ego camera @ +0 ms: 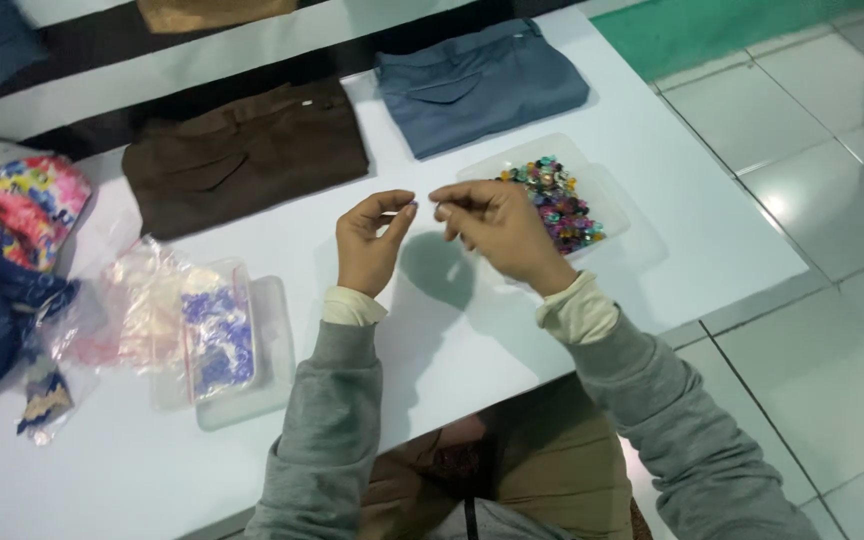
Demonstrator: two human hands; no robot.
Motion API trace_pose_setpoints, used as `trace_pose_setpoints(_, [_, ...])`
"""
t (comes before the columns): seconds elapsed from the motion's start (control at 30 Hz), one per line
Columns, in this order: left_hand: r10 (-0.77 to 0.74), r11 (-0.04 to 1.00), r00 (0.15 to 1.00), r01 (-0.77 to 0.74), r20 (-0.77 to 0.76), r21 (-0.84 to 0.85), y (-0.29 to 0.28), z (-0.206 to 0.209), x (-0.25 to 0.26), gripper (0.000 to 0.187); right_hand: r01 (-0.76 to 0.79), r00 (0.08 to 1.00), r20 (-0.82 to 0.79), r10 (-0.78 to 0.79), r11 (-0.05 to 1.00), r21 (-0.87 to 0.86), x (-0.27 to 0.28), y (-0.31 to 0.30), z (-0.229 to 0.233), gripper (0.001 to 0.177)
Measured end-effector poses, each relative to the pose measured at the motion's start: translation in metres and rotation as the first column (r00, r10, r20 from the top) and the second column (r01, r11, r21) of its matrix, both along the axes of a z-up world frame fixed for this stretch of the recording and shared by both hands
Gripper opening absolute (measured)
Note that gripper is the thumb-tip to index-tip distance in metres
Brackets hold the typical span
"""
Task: Packaging small colorful beads into plastic bags on a work table
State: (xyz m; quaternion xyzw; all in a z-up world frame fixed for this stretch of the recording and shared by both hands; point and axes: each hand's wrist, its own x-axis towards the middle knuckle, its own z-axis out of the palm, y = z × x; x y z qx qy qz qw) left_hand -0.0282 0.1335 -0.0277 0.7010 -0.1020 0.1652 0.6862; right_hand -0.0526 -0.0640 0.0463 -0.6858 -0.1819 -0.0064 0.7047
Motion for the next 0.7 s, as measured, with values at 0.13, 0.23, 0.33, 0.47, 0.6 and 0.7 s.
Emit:
trace_pose_setpoints(0.13, [0.238,0.924,0.971,-0.225,-0.004,0.311,0.038,-0.031,-0.002,0.013,-0.081,0.996,0.046,0.083,0.996,-0.040,0.010,0.045,-0.032,0.023])
trace_pose_setpoints(0.23, [0.346,0.772,0.937,-0.306,0.034,0.557,0.059,-0.070,0.010,0.017,-0.029,0.992,0.114,0.054,0.976,-0.215,0.032,0.074,-0.071,0.020])
trace_pose_setpoints(0.33, [0.466,0.593,0.878,-0.404,0.112,0.696,0.068,-0.092,0.024,0.017,0.040,0.986,0.163,0.025,0.921,-0.387,0.055,0.092,-0.094,0.019])
trace_pose_setpoints(0.47, [0.529,0.482,0.826,-0.480,0.193,0.733,0.078,-0.099,0.033,0.017,0.125,0.953,0.301,0.045,0.845,-0.521,0.078,0.115,-0.114,0.017])
trace_pose_setpoints(0.6, [0.546,0.499,0.823,-0.469,0.156,0.728,0.085,-0.090,0.031,0.010,0.212,0.912,0.407,0.047,0.797,-0.566,0.093,0.124,-0.122,0.018])
trace_pose_setpoints(0.7, [0.536,0.527,0.834,-0.454,0.133,0.719,0.088,-0.087,0.030,0.014,0.176,0.936,0.348,0.046,0.796,-0.579,0.103,0.124,-0.133,0.019])
